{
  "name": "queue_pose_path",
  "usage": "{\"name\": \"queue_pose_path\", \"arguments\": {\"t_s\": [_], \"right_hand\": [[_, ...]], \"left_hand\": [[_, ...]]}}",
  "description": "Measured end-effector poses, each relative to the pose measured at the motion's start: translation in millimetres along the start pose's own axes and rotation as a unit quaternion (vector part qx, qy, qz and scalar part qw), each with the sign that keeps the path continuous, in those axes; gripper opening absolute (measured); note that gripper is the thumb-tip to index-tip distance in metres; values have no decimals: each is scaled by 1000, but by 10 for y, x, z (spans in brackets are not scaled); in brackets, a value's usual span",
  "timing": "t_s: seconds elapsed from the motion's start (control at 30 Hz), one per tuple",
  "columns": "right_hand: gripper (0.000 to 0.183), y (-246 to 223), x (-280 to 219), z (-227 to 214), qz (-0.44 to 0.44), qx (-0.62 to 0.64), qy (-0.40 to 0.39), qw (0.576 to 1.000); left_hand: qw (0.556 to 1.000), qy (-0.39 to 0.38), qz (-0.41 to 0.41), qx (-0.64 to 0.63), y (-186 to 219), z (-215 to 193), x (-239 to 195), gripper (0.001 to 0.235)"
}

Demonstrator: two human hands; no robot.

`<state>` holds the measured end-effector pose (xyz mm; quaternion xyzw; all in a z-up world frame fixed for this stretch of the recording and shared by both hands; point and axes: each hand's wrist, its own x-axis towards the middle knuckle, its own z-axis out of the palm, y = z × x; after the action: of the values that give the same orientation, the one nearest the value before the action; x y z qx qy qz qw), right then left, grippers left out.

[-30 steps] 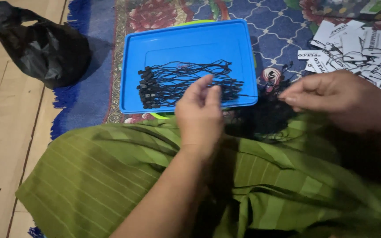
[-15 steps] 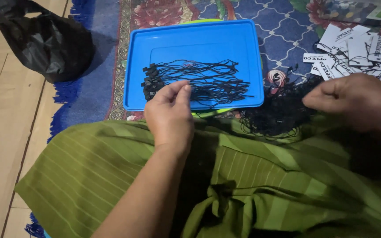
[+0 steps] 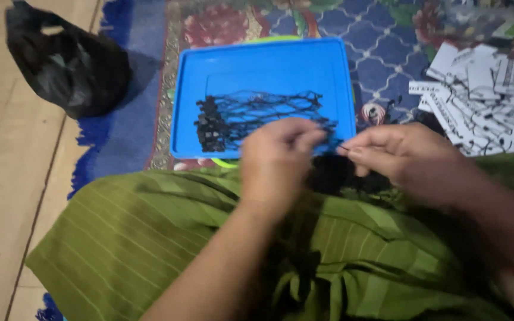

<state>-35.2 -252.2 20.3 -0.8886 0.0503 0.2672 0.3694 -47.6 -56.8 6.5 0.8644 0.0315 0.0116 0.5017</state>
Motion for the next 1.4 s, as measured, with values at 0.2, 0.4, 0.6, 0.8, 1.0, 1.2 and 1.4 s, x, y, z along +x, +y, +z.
{"name": "queue_pose_path", "arguments": {"t_s": [0.2, 0.4, 0.6, 0.8, 1.0, 1.2, 1.4], "right_hand": [[20, -207, 60, -72, 37, -37, 62, 997], [23, -344, 412, -45, -46, -175, 125, 976], [23, -180, 907, -5, -220, -244, 228, 917], [21, -249, 1098, 63, -257, -244, 232, 906], [23, -240, 1221, 158, -242, -258, 220, 909], [21, -148, 1346, 202, -282, -288, 247, 881], [23, -108, 1308, 146, -278, -280, 248, 885]], "left_hand": [[988, 76, -66, 114, -406, -491, 391, 17], [974, 135, -14, 183, -694, -806, 729, 16], [967, 143, 19, 212, -880, -872, 1080, 17], [952, 135, 35, 274, -1150, -800, 1328, 15], [931, 105, -39, 347, -1135, -733, 1387, 19], [919, 115, 56, 373, -1335, -708, 1417, 19], [902, 107, 37, 417, -1120, -731, 1313, 22]]}}
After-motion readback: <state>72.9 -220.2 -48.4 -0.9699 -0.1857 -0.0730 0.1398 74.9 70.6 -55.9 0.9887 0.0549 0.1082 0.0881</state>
